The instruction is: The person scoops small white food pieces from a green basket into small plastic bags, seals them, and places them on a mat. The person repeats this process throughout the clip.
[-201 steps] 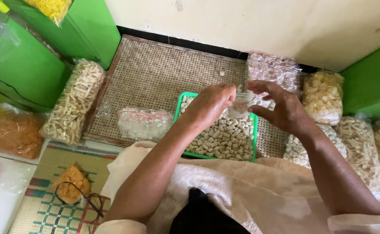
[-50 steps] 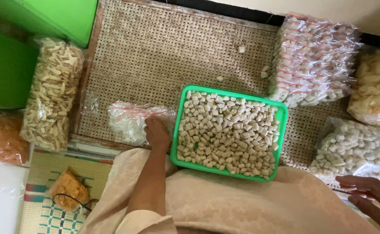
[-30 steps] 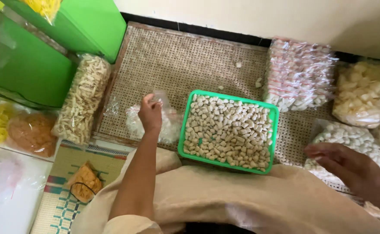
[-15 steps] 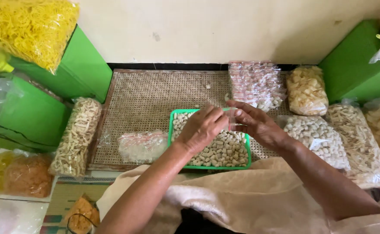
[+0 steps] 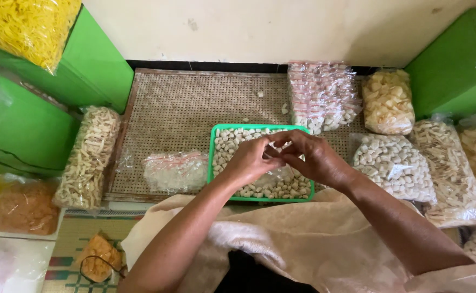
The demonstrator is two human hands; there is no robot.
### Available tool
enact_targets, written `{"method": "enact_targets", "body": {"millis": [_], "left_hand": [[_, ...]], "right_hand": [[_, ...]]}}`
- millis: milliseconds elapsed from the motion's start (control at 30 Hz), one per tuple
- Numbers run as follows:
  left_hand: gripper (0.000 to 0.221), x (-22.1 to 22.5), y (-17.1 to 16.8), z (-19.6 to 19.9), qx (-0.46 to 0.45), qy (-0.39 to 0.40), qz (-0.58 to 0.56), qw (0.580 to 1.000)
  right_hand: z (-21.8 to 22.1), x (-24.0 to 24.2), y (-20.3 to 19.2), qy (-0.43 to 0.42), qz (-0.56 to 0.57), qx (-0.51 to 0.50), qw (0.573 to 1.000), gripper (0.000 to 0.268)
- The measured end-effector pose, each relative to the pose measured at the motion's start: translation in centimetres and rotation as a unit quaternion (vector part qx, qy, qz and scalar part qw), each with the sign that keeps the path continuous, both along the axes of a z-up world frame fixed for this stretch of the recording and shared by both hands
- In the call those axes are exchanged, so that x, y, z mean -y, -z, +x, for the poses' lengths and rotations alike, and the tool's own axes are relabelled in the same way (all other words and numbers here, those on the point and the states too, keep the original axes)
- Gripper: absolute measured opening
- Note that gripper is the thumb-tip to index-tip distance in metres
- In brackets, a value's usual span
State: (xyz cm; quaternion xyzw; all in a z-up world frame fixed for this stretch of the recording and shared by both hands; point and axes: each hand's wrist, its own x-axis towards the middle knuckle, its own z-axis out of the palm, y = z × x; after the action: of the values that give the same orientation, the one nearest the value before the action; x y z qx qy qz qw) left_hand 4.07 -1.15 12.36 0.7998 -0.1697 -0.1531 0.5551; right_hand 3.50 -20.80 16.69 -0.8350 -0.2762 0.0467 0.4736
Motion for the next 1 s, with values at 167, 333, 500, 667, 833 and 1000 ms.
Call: {"method": "enact_targets", "body": {"millis": [167,333,500,667,833,1000], "left_hand": [[0.027,-0.6,-0.3,1.5,-0.001,-0.035,-0.025,0.999],[0.016,-1.0,-0.7,1.6,-0.021,-0.084,-0.153,0.984],[0.023,-0.9,-1.6,1.8,0.042,0.000,-0.053,0.998],[0.015,-0.3,1.6,1.8,0.042,-0.033,0.015,0.998],[0.022,-0.1,-0.8,0.9,0.022,-0.080,-0.021,0.996],[0.037,0.4,1.8,1.9,0.016,-0.080,-0.031,0.996]], "right_hand": [[2.0,2.3,0.9,0.073,0.029,-0.026,0.997,0.049],[1.8,2.4,0.7,0.066,0.013,-0.084,0.994,0.048],[2.1,2.3,1.4,0.078,-0.039,-0.023,0.996,0.048],[2.2,2.7,2.0,0.069,-0.026,-0.007,0.997,0.047],[2.0,3.2,1.3,0.069,0.010,0.016,0.997,0.046],[1.2,2.6,-0.4,0.020,0.005,0.070,0.997,0.032]]}}
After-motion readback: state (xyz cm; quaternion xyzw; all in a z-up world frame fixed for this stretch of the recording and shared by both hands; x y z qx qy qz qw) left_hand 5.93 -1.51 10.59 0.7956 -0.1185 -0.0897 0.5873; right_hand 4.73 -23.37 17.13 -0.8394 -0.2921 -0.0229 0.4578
